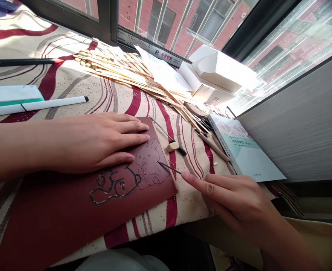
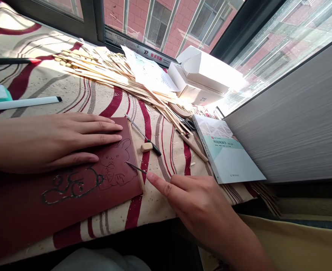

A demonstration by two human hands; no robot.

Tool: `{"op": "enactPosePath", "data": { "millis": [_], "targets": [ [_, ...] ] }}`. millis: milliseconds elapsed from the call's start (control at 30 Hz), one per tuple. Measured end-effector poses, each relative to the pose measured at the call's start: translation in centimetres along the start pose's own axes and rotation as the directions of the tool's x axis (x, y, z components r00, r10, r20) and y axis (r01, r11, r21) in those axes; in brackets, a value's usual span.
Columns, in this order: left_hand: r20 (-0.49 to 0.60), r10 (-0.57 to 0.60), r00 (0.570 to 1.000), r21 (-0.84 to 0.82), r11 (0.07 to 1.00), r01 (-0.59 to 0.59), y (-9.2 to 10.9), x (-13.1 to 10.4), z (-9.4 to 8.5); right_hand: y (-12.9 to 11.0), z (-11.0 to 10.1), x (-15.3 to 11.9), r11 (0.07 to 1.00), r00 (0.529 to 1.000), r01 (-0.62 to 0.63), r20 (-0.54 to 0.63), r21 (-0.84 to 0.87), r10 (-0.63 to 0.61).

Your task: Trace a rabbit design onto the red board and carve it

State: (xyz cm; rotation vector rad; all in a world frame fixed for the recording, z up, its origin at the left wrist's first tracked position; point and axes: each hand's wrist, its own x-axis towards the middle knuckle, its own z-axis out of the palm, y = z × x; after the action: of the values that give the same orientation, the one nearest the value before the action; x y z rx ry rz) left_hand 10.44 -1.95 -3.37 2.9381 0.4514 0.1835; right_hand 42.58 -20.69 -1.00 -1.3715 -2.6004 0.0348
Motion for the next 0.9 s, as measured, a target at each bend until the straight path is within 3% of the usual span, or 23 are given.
{"op": "enactPosePath", "data": {
  "millis": [267,500,600,667,733,800,900],
  "targets": [
    [0.029,-0.025,0.999,-0.016,1.000,0.026,0.0,0.1,0.0,0.3,-0.2,-0.2,1.000,1.000,-0.011,0.028,0.026,0.010],
    [-0.020,-0.010,1.000,-0.049,0.999,0.009,-0.2,-0.1,0.0,0.2,-0.3,-0.1,0.999,1.000,-0.002,0.008,0.049,0.002],
    [-0.025,-0.008,1.000,-0.063,0.998,0.006,-0.3,-0.2,0.2,0.6,0.9,-1.0,0.978,0.979,-0.119,-0.143,0.172,0.144],
    [-0.023,-0.006,1.000,-0.046,0.999,0.005,-0.4,-0.3,0.3,1.0,2.2,-1.5,0.935,0.891,-0.302,-0.292,0.187,0.347],
    [-0.022,-0.001,1.000,-0.018,1.000,0.001,-0.5,-0.3,0.4,1.3,3.3,-1.6,0.885,0.824,-0.453,-0.329,0.106,0.461],
    [-0.025,0.009,1.000,0.004,1.000,-0.009,-0.6,-0.3,0.4,1.5,3.8,-1.0,0.858,0.819,-0.514,-0.298,-0.003,0.490],
    [-0.027,0.029,0.999,0.019,0.999,-0.029,-0.7,-0.3,0.4,2.0,3.3,0.4,0.873,0.869,-0.476,-0.208,-0.106,0.449]
  ]
}}
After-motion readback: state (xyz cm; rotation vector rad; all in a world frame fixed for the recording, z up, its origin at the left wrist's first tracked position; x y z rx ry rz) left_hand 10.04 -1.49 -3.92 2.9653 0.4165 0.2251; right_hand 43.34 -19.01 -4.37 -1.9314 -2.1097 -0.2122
